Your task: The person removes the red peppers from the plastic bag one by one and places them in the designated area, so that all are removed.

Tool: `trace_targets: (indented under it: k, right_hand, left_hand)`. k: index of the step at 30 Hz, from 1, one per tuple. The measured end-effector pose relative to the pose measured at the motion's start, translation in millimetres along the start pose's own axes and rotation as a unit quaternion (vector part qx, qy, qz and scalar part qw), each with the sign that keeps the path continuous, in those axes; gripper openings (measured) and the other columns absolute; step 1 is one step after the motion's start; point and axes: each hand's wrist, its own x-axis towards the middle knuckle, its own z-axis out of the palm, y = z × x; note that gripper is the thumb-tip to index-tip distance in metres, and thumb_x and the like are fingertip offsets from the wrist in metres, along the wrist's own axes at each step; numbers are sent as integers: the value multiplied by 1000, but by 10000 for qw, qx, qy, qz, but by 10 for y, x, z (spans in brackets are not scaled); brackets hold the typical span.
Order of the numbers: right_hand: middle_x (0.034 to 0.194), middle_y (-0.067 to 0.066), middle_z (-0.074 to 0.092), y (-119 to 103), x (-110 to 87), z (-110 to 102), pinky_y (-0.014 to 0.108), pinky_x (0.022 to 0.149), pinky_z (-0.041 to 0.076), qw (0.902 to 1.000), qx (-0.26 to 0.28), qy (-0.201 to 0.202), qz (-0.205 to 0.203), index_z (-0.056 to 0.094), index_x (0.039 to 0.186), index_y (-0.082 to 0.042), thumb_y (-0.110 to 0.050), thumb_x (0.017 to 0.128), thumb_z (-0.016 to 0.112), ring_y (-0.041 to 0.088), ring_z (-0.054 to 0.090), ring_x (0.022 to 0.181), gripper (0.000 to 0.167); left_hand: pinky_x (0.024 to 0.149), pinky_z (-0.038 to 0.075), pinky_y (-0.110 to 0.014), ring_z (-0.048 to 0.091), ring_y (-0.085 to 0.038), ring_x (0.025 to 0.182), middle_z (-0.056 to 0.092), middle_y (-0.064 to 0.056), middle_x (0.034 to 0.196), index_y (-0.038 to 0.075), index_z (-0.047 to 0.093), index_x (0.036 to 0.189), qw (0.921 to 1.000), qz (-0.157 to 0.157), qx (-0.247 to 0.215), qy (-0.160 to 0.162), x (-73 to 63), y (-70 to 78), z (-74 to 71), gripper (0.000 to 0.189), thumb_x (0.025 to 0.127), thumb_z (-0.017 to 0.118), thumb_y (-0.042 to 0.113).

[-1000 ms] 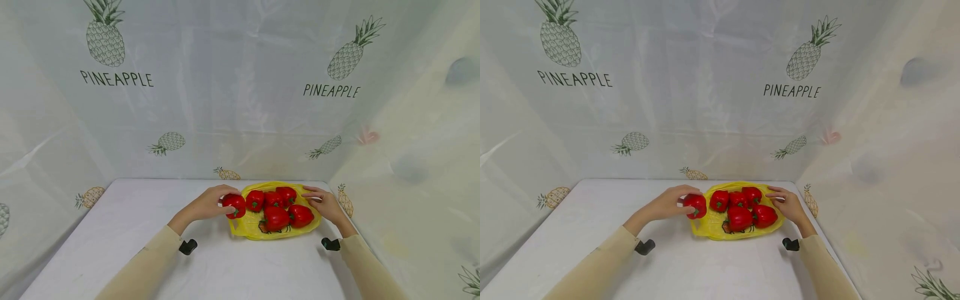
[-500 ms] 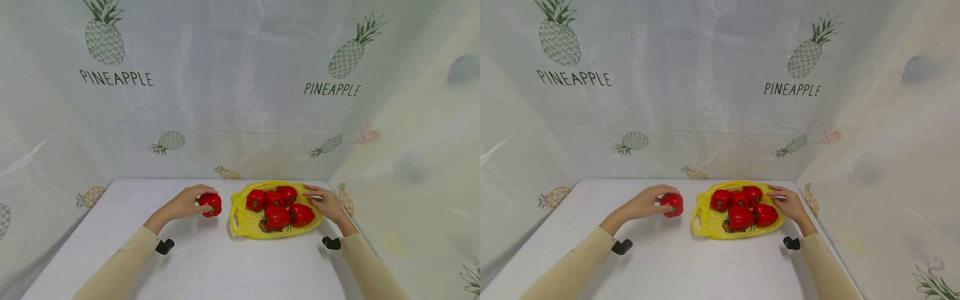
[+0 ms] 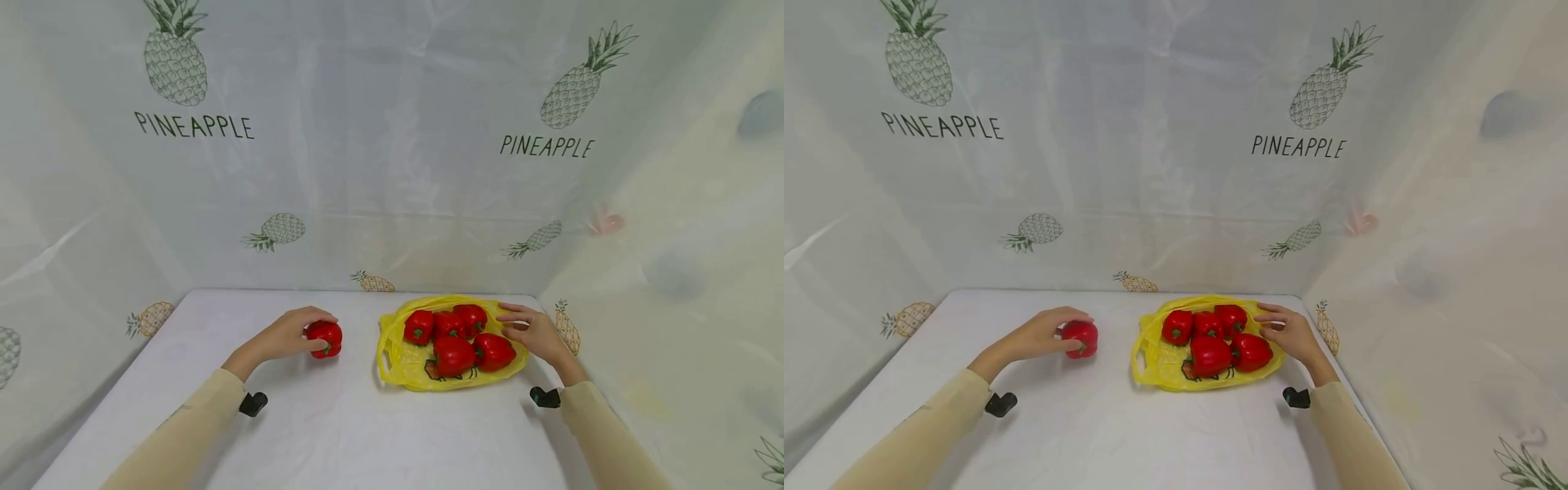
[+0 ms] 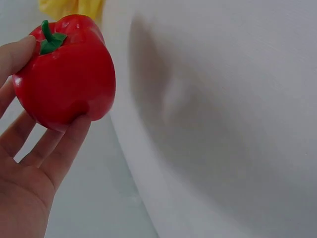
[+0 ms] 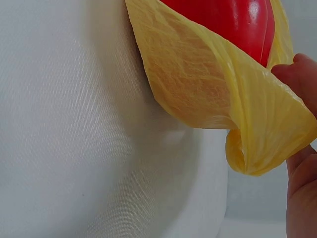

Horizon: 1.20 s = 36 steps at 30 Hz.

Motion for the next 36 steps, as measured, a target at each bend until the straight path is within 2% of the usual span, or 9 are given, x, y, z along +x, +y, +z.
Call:
trace_targets:
  k: [10,14,18,21,25,36]
  right_hand:
    - [158,18,52,-25,-46,-20,23,92,59,9996,246,-110,12,77,123,-3,-13,95,81,43,65,128,30]
    - [155,17,55,-1,-36,14,20,94,57,9998,145,72,-120,78,123,-4,-11,95,81,42,64,128,29]
    - [150,16,59,47,-22,71,23,97,57,9986,67,394,-337,78,123,-4,-8,94,82,39,63,128,29]
    - [148,17,61,75,-21,107,22,97,56,9969,119,576,-519,79,121,-3,-7,93,83,17,65,124,29]
    - [147,19,61,90,-26,124,16,95,55,9956,250,652,-627,79,119,-2,-6,92,83,-10,57,116,28]
    - [147,15,61,70,-29,111,22,96,57,9959,168,634,-617,79,118,-3,-6,92,83,-13,57,115,26]
  left_hand:
    - [93,62,-41,60,-31,125,64,-8,141,14,66,141,9999,37,-43,-101,-90,-134,7,45,97,78,18]
    - [93,62,-42,61,-31,125,65,-7,140,12,66,141,10000,63,-5,-71,-80,-171,11,46,97,79,18]
    - [94,62,-44,60,-31,126,64,-7,140,13,65,141,9999,-36,-21,-119,-80,-178,14,46,97,79,18]
    - [94,62,-45,59,-33,126,63,-9,141,12,65,142,9998,-107,-53,-158,-85,-199,15,47,97,79,18]
    - [93,62,-45,59,-33,126,63,-9,142,11,64,142,9997,-124,-97,-175,-86,-246,8,48,97,79,19]
    - [95,61,-45,58,-33,128,62,-8,143,13,65,142,9996,-93,-163,-226,-50,-245,-33,47,97,78,17]
